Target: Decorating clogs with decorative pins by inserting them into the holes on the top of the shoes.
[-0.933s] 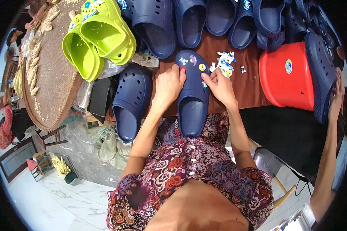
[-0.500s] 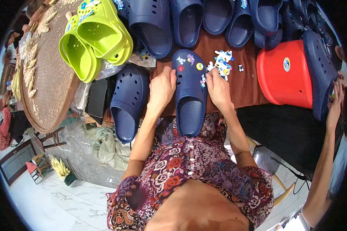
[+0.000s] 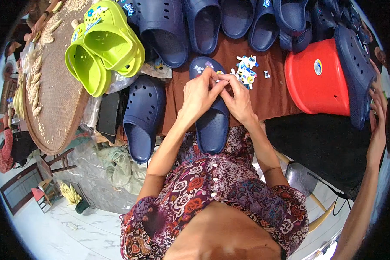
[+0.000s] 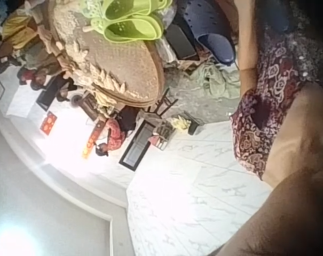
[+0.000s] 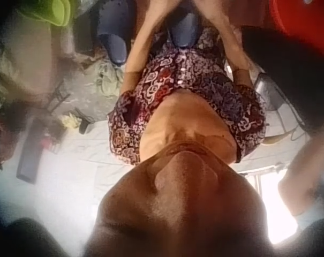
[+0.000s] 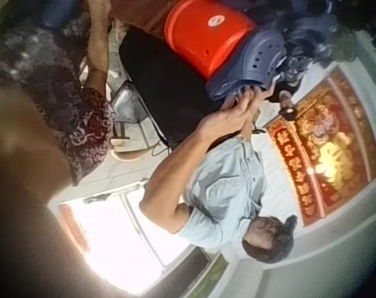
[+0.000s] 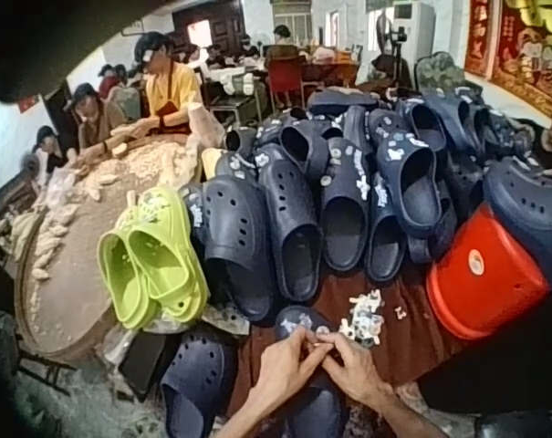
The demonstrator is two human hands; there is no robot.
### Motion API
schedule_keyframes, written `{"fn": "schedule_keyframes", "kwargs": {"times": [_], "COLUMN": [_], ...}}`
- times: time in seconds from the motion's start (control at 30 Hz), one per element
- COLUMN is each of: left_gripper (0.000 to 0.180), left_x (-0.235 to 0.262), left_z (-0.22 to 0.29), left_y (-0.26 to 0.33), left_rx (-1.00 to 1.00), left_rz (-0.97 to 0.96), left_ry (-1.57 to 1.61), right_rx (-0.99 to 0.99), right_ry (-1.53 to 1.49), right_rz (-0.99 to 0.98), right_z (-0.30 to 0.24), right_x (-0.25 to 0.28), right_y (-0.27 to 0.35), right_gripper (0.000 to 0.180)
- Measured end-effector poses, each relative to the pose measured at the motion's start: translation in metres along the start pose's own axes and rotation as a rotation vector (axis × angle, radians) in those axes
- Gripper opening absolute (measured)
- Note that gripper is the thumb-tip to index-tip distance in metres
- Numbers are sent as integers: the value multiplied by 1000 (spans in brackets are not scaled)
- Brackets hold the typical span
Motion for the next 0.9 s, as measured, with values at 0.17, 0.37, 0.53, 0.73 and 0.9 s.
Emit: {"fn": "schedule_keyframes", "kwargs": {"times": [0.17,0.37,0.53,0.73,0.9], "left_gripper": [24,24,40,43,43], "left_x": [13,31,23,18,17], "left_z": [1,11,10,-2,-8], "left_y": [5,34,54,57,60], "left_rx": [55,-155,-255,-300,-313], "left_rz": [55,123,178,231,264], "left_ry": [164,4,-9,46,48], "right_rx": [-87,-32,-290,-356,-161], "right_ry": [237,435,174,56,266], "right_rz": [117,209,74,20,8], "right_z": [25,39,49,56,38], "right_x": [31,54,29,8,7], "right_y": [-9,-12,15,27,28], "right_gripper": [21,22,46,47,27]}}
Point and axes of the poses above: each hand's wrist, its own y-axis away from the middle knuckle, its own x-axis out of the back of the hand, z = x × y, the point moved 8 cm from there along -y, towards the middle knuckle, and after that the axes turned 11 degrees about z, right-handed, at the moved point
